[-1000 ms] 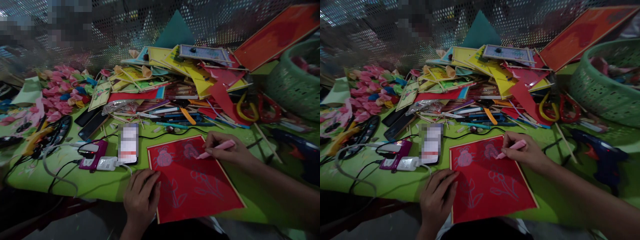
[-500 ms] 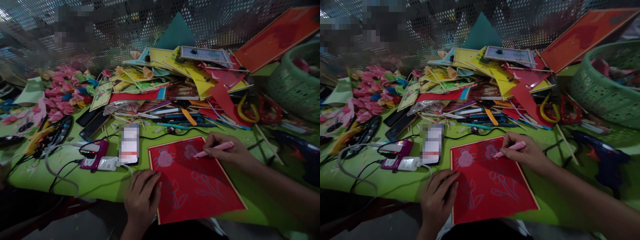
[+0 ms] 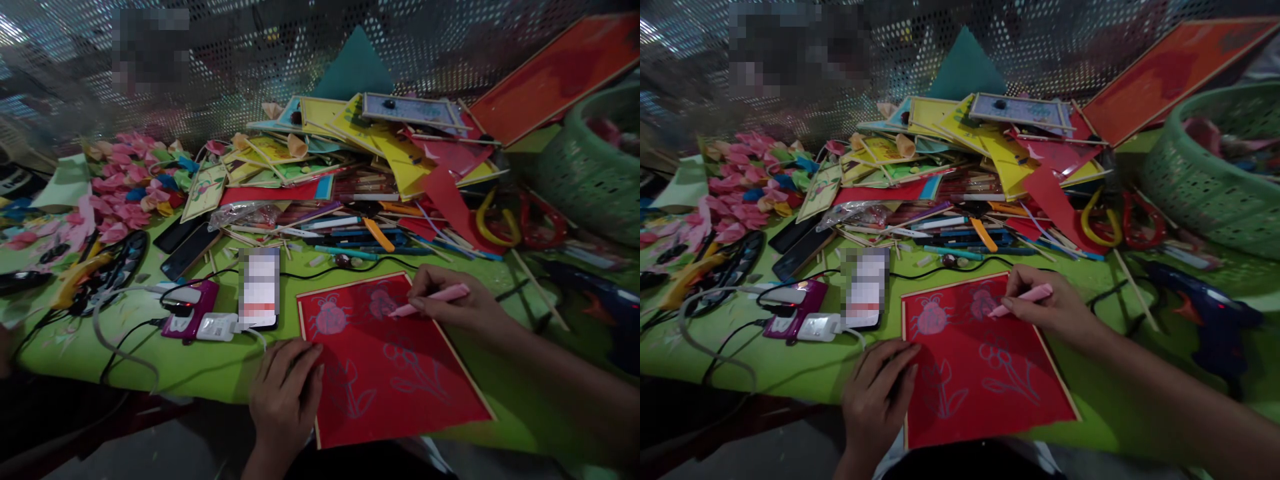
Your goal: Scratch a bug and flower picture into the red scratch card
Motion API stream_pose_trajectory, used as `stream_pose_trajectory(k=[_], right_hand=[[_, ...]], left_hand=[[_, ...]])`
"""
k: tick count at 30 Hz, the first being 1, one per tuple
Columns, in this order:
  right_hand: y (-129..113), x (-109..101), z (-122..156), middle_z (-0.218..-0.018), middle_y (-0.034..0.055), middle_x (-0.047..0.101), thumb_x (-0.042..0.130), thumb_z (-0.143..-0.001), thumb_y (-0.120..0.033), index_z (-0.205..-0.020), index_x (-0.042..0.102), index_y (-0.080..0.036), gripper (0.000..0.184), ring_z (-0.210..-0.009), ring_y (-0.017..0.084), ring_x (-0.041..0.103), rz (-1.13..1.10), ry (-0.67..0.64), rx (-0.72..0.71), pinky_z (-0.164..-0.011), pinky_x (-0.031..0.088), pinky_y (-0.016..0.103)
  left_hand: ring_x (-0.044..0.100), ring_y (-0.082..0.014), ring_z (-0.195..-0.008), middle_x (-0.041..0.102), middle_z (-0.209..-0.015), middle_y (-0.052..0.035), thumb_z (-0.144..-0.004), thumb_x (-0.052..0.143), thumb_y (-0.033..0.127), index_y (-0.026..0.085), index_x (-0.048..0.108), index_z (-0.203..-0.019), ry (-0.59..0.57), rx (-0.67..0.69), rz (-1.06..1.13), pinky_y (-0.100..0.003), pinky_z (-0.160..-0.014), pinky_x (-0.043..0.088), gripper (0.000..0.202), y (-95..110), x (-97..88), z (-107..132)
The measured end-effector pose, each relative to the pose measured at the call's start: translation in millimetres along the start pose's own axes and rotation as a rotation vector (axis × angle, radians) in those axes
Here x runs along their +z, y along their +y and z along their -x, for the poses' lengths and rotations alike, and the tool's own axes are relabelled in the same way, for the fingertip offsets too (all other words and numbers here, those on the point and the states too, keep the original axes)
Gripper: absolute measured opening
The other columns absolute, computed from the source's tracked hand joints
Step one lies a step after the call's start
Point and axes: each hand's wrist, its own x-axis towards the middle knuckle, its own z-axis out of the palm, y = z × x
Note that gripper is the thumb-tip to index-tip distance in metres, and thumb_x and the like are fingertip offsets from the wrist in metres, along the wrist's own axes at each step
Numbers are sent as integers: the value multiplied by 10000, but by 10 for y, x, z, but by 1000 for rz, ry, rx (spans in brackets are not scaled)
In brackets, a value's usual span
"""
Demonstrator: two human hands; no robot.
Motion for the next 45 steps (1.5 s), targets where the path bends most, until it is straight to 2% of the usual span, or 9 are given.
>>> stream_pose_trajectory(k=[11,16,24,32,45], right_hand=[[17,-21,11,-649,-15,575,759,-830,-440,-697,611,-244,279,-604,168,483,-37,1,-2,-565,357,300],[20,-19,15,-647,-9,584,773,-823,-462,-697,617,-246,295,-621,180,512,-33,22,-1,-565,367,299],[8,4,-2,-652,-21,580,741,-872,-479,-747,633,-224,304,-599,153,481,-24,-21,5,-573,354,297],[-41,2,-7,-644,-26,581,758,-858,-460,-733,639,-228,289,-594,148,481,-25,-32,4,-575,352,292],[-54,22,-1,-631,-22,612,784,-858,-526,-729,661,-221,353,-577,141,505,-45,-14,-14,-554,357,283]], left_hand=[[680,-202,-997,745,-1078,-67,-955,643,114,211,736,-1184,0,4,14,-342,-921,556,266,0,6,3],[676,-205,-1009,738,-1085,-72,-953,639,104,207,736,-1187,-8,1,25,-341,-922,551,274,0,6,0],[662,-203,-1027,733,-1090,-69,-967,631,111,203,731,-1195,-14,0,19,-334,-936,541,265,8,6,8],[662,-202,-1023,732,-1094,-71,-962,640,101,198,729,-1200,-12,-2,25,-335,-939,539,272,10,10,11],[651,-197,-1015,726,-1082,-72,-973,625,102,187,728,-1189,-7,13,22,-337,-941,530,254,17,1,-13]])
